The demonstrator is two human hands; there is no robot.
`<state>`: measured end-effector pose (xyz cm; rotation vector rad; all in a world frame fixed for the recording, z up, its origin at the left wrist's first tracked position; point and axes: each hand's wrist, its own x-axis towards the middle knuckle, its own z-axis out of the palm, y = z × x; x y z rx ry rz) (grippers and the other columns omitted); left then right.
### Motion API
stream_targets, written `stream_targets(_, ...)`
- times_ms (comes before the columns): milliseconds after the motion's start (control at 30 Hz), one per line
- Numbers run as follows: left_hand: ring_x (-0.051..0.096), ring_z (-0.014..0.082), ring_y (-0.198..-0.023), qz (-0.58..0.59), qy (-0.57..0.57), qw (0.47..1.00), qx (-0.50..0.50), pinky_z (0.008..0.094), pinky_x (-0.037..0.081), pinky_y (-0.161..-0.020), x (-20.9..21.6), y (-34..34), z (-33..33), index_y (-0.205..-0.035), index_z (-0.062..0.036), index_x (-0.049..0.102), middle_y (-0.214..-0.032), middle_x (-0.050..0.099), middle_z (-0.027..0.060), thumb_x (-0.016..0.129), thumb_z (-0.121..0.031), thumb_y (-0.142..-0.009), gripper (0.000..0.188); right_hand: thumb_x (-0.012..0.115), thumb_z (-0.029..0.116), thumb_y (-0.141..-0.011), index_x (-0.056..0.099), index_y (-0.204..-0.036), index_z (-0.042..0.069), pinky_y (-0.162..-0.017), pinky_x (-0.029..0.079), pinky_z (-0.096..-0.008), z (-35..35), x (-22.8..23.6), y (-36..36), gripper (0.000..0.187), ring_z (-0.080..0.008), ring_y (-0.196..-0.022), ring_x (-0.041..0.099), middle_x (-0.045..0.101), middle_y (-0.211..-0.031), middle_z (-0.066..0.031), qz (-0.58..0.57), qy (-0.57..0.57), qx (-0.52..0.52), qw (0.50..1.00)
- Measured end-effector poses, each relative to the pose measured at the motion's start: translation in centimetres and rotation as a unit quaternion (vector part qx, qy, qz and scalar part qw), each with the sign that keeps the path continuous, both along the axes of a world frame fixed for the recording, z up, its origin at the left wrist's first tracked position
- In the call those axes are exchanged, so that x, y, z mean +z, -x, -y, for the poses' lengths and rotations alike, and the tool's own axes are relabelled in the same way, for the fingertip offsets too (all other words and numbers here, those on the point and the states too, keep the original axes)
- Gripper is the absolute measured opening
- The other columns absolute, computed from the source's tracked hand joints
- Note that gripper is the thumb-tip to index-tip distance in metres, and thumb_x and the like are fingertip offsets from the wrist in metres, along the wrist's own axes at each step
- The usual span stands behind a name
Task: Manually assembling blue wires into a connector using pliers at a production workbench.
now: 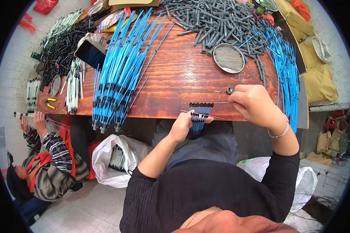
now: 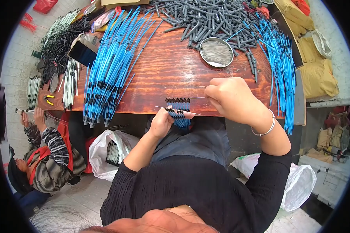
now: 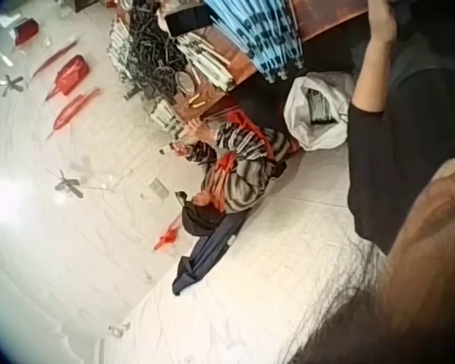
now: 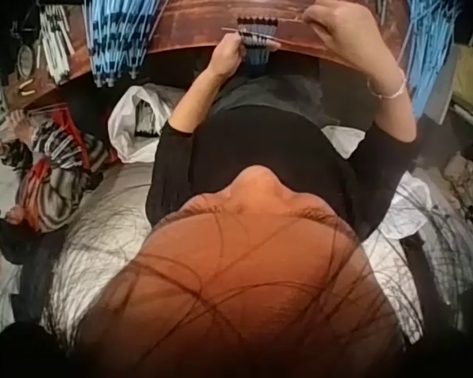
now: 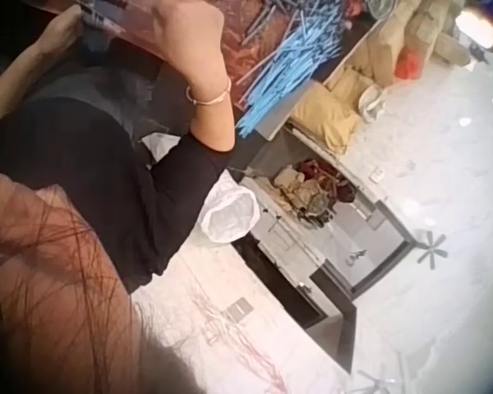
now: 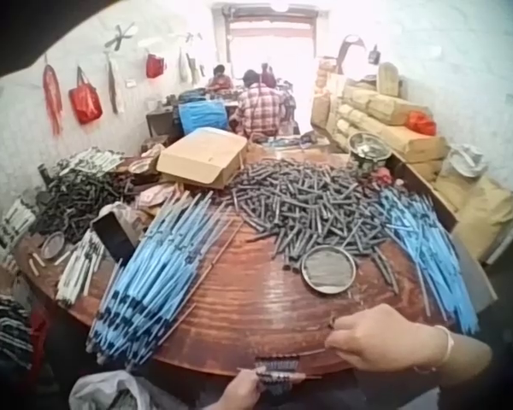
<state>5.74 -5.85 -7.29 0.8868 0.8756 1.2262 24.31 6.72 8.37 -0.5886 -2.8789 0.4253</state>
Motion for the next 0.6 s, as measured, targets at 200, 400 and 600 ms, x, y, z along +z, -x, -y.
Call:
stream_targets(200, 0.047, 0.0037, -0.06, -0.027, -0.012, 1.0, -0.012, 0.0202, 0.03, -0.051, 0.2, 0.2, 0.0, -0.099, 0.0023, 0.067, -0.093, 0.069, 0.0079, 0.022, -0.02, -0.088, 0.052, 0.063, 0.002, -0.067, 0.06, -0.077, 0.005, -0.053, 0.044, -0.0371, 0.4, 0.0, 0.5, 0.011, -0.029, -0.063, 0.056, 0.053, -0.068, -0.0089, -0.005, -0.01, -0.011, 1.0)
stream_targets(400, 0.053, 0.0053, -0.066, -0.003, -0.006, 1.0, -0.007, 0.0204, 0.034, -0.054, 0.6, 0.3, 0.2, -0.099, 0.0025, 0.067, -0.095, 0.069, 0.0083, 0.022, -0.021, -0.088, 0.052, 0.064, 0.002, -0.069, 0.059, -0.077, 0.005, -0.052, 0.044, -0.0372, 0.8, -1.2, 1.1, 0.009, -0.0285, -0.062, 0.056, 0.053, -0.067, -0.0089, -0.055, 0.027, -0.012, 0.998)
stream_targets(600, 0.055, 0.0057, -0.069, 0.029, -0.027, 0.999, 0.011, 0.0209, 0.035, -0.055, 0.7, 0.4, 0.1, -0.098, 0.0027, 0.067, -0.095, 0.069, 0.0083, 0.023, -0.02, -0.087, 0.051, 0.065, 0.003, -0.07, 0.059, -0.077, 0.006, -0.052, 0.043, -0.0371, 1.1, -1.6, 1.9, 0.009, -0.028, -0.062, 0.056, 0.053, -0.067, -0.009, -0.078, 0.055, -0.012, 0.995)
